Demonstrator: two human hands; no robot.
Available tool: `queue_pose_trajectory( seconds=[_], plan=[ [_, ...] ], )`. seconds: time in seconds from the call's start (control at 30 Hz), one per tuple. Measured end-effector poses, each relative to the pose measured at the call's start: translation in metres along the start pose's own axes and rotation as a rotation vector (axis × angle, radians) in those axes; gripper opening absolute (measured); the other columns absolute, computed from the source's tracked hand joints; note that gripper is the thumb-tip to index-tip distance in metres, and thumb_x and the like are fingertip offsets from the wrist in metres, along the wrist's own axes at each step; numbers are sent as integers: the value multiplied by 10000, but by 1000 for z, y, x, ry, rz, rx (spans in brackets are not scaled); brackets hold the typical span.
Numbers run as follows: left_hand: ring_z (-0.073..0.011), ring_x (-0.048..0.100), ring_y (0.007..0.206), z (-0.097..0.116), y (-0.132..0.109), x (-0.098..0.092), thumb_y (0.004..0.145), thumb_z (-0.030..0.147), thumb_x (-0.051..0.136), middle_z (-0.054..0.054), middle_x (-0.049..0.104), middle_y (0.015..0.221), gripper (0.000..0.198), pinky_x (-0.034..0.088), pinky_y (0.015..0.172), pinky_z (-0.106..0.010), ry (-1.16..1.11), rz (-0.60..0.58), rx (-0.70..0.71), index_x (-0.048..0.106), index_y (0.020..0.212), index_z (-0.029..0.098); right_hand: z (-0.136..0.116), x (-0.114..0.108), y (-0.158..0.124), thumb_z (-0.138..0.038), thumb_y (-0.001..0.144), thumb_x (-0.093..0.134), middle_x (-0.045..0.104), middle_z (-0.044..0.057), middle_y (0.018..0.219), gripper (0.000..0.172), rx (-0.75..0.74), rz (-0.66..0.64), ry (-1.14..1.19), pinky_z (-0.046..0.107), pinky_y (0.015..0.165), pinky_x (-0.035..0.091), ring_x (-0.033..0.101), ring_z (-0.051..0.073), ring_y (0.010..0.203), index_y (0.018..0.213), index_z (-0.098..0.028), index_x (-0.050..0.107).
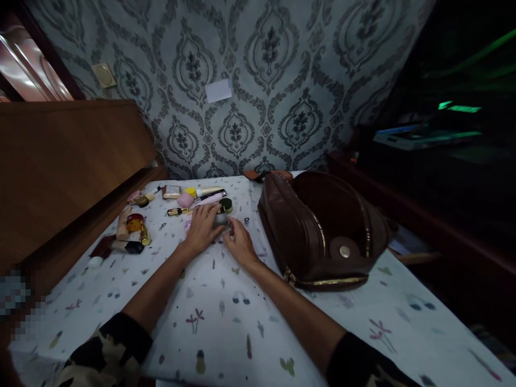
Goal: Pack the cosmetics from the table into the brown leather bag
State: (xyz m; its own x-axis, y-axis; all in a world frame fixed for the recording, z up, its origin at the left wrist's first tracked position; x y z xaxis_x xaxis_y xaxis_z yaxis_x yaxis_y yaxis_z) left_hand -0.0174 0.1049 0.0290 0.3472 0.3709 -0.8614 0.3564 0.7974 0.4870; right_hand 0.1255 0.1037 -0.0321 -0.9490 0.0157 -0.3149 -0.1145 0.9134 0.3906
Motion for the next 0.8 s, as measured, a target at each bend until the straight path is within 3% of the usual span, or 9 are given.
queue_pose_trajectory(
  seconds=[0.2, 0.4, 0.53, 0.8],
  plan=[
    [-278, 526, 1218, 9, -4, 5, 973, 289, 487, -135, 597, 1269, 181, 385, 1091, -462, -10, 14, 102, 558, 1103, 183, -3, 2, 2, -196, 829, 528, 641, 143, 1269, 474, -47, -17, -5, 454, 1044, 471, 608, 239, 1163, 1301, -161, 548],
    [-285, 502, 1298, 7, -5, 16, 1005, 262, 381, -187, 558, 1355, 311, 434, 1070, -486, -32, 56, 132, 470, 1280, 149, -12, 3, -1, -97, 766, 521, 641, 153, 1271, 521, -60, 7, -53, 415, 1036, 482, 608, 240, 1156, 1285, -124, 563],
    [-311, 507, 1250, 9, -2, 17, 992, 284, 404, -174, 559, 1325, 379, 451, 1039, -483, 84, 3, 148, 464, 1339, 145, -18, 4, -2, -64, 755, 515, 631, 160, 1290, 534, -45, 23, -94, 416, 1086, 447, 576, 246, 1222, 1285, -116, 550],
    [-290, 589, 998, 17, 16, 3, 990, 405, 312, -98, 573, 1036, 300, 509, 837, -425, 136, -143, 55, 535, 1021, 206, -25, 5, -2, -96, 775, 526, 629, 165, 1270, 545, 34, 22, -149, 446, 1052, 467, 586, 282, 1216, 1317, -137, 481]
  ],
)
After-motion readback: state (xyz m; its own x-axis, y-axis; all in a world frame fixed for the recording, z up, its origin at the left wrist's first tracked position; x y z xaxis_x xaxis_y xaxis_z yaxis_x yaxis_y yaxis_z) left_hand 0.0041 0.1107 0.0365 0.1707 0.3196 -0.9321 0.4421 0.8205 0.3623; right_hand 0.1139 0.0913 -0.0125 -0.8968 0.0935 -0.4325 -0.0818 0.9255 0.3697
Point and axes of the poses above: each hand's wrist, its own y-axis towards the middle knuckle, its own x-axis out of the palm, z = x × y, the point moved 3 cm from there along y, towards the middle knuckle
